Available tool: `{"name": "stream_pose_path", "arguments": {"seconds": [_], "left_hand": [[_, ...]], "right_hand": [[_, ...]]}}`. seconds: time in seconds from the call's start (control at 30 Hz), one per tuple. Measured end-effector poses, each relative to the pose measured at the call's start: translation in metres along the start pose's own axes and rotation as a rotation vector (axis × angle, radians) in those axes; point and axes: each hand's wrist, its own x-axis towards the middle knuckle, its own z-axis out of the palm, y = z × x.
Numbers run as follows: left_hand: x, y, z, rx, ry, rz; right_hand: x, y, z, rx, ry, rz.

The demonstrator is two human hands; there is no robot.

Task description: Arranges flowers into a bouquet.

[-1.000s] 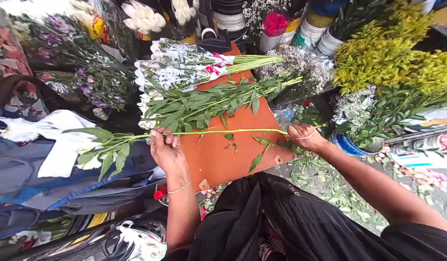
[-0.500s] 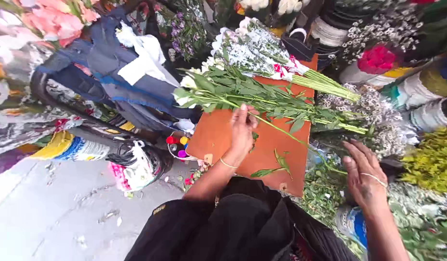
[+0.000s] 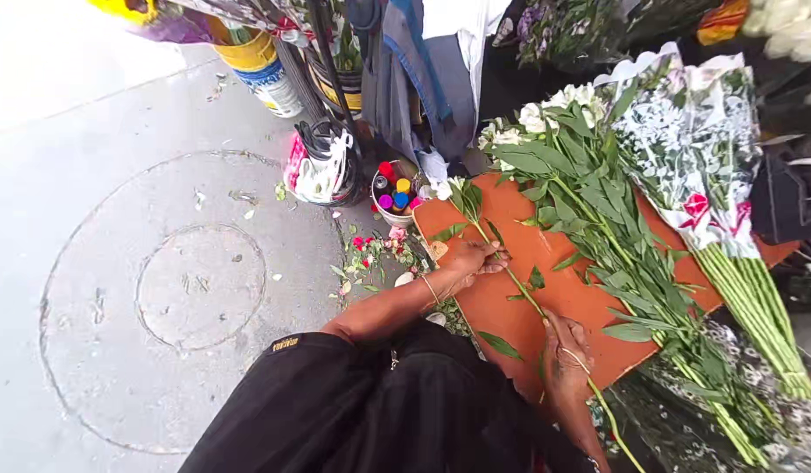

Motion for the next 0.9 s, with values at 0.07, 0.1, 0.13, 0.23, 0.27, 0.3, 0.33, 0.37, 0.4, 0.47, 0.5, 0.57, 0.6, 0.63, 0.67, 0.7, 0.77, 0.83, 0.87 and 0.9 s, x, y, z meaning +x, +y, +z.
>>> {"name": "stream_pose_path", "arguments": {"seconds": [0.07,0.1,0.13,0.23,0.27,0.3,0.33,0.37,0.4,0.47,0.5,0.57,0.6,0.63,0.67,0.7,0.77,0.83,0.87,0.9], "left_hand": [[0.002,-0.004,-0.015,0.081,-0.067,-0.065],[0.001,-0.002,-0.020,0.146,-0.099,-0.089],[-0.001,0.002,-0.026,0.256,-0.138,-0.100],[-0.016,0.015,-0.044,0.901,-0.228,0.188],[-0.023,0.011,-0.050,1.076,-0.227,0.448],[-0.024,0.004,-0.055,1.180,-0.226,0.755],[-0.020,-0.004,-0.060,1.234,-0.257,1.035],[-0.013,-0.009,-0.061,1.275,-0.335,1.220],[-0.005,-0.012,-0.060,1.334,-0.455,1.275],[0.011,-0.017,-0.057,1.501,-0.645,1.179],[0.021,-0.021,-0.058,1.540,-0.703,1.114],[0.036,-0.026,-0.062,1.577,-0.765,1.057],[0.039,-0.029,-0.065,1.579,-0.770,1.077],[0.040,-0.032,-0.067,1.561,-0.759,1.113],[0.041,-0.033,-0.068,1.556,-0.747,1.143],[0.042,-0.035,-0.070,1.567,-0.735,1.170],[0.041,-0.035,-0.069,1.595,-0.706,1.210],[0.039,-0.031,-0.067,1.635,-0.669,1.251],[0.039,-0.029,-0.066,1.670,-0.657,1.270],[0.039,-0.026,-0.066,1.701,-0.657,1.275]], "right_hand": [[-0.017,0.006,0.003,-0.114,-0.005,0.006],[-0.023,0.008,0.004,-0.159,0.016,0.000],[-0.027,0.009,0.004,-0.190,0.040,-0.011],[-0.030,0.009,0.005,-0.219,0.072,-0.018],[-0.031,0.007,0.005,-0.231,0.068,-0.007],[-0.034,0.004,0.004,-0.247,0.058,0.009],[-0.037,0.001,0.003,-0.265,0.045,0.030],[-0.041,-0.002,0.003,-0.292,0.036,0.044],[-0.044,-0.004,0.002,-0.322,0.026,0.053],[-0.047,-0.007,-0.001,-0.368,0.002,0.060],[-0.045,-0.008,-0.002,-0.390,-0.013,0.063],[-0.041,-0.007,-0.008,-0.394,-0.070,0.082],[-0.038,-0.008,-0.010,-0.373,-0.090,0.095],[-0.034,-0.011,-0.015,-0.333,-0.119,0.125],[-0.026,-0.014,-0.021,-0.290,-0.146,0.172],[-0.012,-0.016,-0.028,-0.268,-0.155,0.223],[0.026,-0.017,-0.044,-0.288,-0.071,0.345],[0.071,-0.011,-0.059,-0.375,-0.036,0.395],[0.094,-0.009,-0.066,-0.413,-0.062,0.378],[0.116,-0.005,-0.069,-0.443,-0.087,0.348]]}}
